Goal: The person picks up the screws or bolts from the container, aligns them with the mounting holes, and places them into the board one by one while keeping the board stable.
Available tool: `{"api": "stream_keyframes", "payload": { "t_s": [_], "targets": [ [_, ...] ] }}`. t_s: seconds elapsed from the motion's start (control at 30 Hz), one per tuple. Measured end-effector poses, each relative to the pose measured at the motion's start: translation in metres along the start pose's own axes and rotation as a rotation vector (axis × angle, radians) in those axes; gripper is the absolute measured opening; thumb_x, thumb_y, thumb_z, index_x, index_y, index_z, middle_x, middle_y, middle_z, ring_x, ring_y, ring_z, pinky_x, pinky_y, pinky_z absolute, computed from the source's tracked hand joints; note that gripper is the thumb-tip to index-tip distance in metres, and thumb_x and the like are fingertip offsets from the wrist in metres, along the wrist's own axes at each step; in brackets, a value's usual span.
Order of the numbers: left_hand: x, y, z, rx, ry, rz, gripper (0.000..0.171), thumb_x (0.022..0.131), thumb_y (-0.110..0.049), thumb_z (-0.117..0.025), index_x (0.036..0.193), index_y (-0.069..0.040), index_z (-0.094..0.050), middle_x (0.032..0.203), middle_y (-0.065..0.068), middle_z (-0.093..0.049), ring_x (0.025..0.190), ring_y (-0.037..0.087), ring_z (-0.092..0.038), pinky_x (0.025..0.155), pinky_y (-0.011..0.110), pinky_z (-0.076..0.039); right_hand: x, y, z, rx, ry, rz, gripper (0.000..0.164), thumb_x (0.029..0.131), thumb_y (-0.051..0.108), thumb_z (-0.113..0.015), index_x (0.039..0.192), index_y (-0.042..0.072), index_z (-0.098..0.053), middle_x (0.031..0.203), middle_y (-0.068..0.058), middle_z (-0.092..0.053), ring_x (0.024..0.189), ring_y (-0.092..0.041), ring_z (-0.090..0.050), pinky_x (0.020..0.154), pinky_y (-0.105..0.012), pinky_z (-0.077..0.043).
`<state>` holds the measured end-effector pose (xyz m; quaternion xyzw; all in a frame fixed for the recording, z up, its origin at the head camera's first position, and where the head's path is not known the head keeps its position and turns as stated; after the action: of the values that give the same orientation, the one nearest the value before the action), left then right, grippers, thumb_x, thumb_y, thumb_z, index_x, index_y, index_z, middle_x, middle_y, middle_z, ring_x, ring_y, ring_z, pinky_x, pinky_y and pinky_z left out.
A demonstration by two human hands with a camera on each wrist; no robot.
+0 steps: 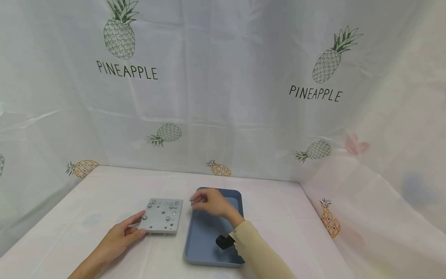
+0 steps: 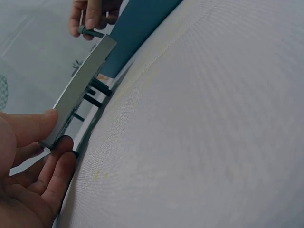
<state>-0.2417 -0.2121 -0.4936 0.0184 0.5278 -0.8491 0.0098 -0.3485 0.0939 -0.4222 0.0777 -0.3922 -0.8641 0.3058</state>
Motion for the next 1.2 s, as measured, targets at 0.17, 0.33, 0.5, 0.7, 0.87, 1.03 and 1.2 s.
{"api": "stream_keyframes", "payload": {
  "t_s": [0.17,0.33,0.5,0.7,0.87,1.03,1.2],
  "targets": [
    [0.001,0.001,0.000,-0.008,0.000,-0.006,0.074,0.097,-0.026,-0.081,0.161,-0.011,-0.047,0.151,0.020,-0.057,0.103,0.013,-0.068,0.083,0.022,-0.052,0.001,0.009,-0.004,0.026,0.025,0.018,0.022,0.096,0.016,-0.081,0.117,0.008,-0.078,0.101,0.007,-0.075,0.084,-0.012,-0.062,0.070,-0.025,-0.049],
    [0.000,0.000,0.000,-0.009,0.003,-0.006,0.074,0.097,-0.026,-0.080,0.161,-0.011,-0.047,0.152,0.020,-0.057,0.105,0.013,-0.068,0.084,0.021,-0.053,0.000,0.014,-0.009,0.056,0.022,0.027,0.019,0.096,0.014,-0.081,0.115,0.011,-0.078,0.102,0.005,-0.076,0.081,-0.011,-0.062,0.070,-0.024,-0.049],
    [0.001,-0.001,0.000,-0.008,0.000,-0.004,0.074,0.097,-0.025,-0.080,0.161,-0.010,-0.047,0.152,0.021,-0.057,0.104,0.013,-0.068,0.083,0.021,-0.053,-0.003,0.018,-0.015,0.077,0.013,0.012,0.019,0.095,0.013,-0.081,0.115,0.012,-0.078,0.101,0.003,-0.076,0.076,-0.009,-0.058,0.067,-0.023,-0.047],
    [0.001,-0.001,0.000,-0.014,-0.001,0.000,0.074,0.097,-0.026,-0.081,0.160,-0.009,-0.047,0.152,0.022,-0.056,0.102,0.013,-0.067,0.082,0.022,-0.053,-0.006,0.023,-0.024,0.088,-0.003,-0.001,0.019,0.095,0.012,-0.082,0.113,0.014,-0.079,0.101,0.002,-0.076,0.076,-0.008,-0.058,0.067,-0.022,-0.047],
    [0.001,-0.001,0.000,-0.007,0.003,0.004,0.075,0.097,-0.027,-0.081,0.161,-0.010,-0.047,0.152,0.021,-0.056,0.103,0.013,-0.067,0.083,0.021,-0.052,-0.010,0.030,-0.031,0.080,-0.022,-0.001,0.018,0.095,0.013,-0.082,0.112,0.017,-0.080,0.099,0.007,-0.074,0.078,-0.009,-0.059,0.068,-0.023,-0.047],
    [0.001,0.000,0.000,0.000,0.001,-0.001,0.075,0.096,-0.028,-0.081,0.161,-0.011,-0.047,0.153,0.022,-0.056,0.104,0.013,-0.068,0.084,0.021,-0.052,-0.013,0.038,-0.036,0.110,-0.040,-0.001,0.017,0.094,0.011,-0.082,0.111,0.014,-0.080,0.101,0.003,-0.076,0.078,-0.010,-0.060,0.068,-0.023,-0.047],
    [0.001,-0.001,0.000,-0.001,-0.002,-0.004,0.075,0.097,-0.027,-0.081,0.161,-0.010,-0.047,0.153,0.022,-0.055,0.103,0.013,-0.067,0.083,0.021,-0.052,-0.014,0.041,-0.040,0.139,-0.038,0.000,0.017,0.094,0.010,-0.082,0.110,0.012,-0.080,0.102,0.000,-0.077,0.078,-0.010,-0.061,0.068,-0.022,-0.046]
  ]
}}
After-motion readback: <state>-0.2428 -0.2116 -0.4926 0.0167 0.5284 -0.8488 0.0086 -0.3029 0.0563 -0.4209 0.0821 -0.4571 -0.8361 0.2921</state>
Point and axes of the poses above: each hand's wrist, its own x-axis towards the middle knuckle, its own z-axis out of the back of the hand, y = z × x, the point moved 4 cm from there along x, towards the middle knuckle
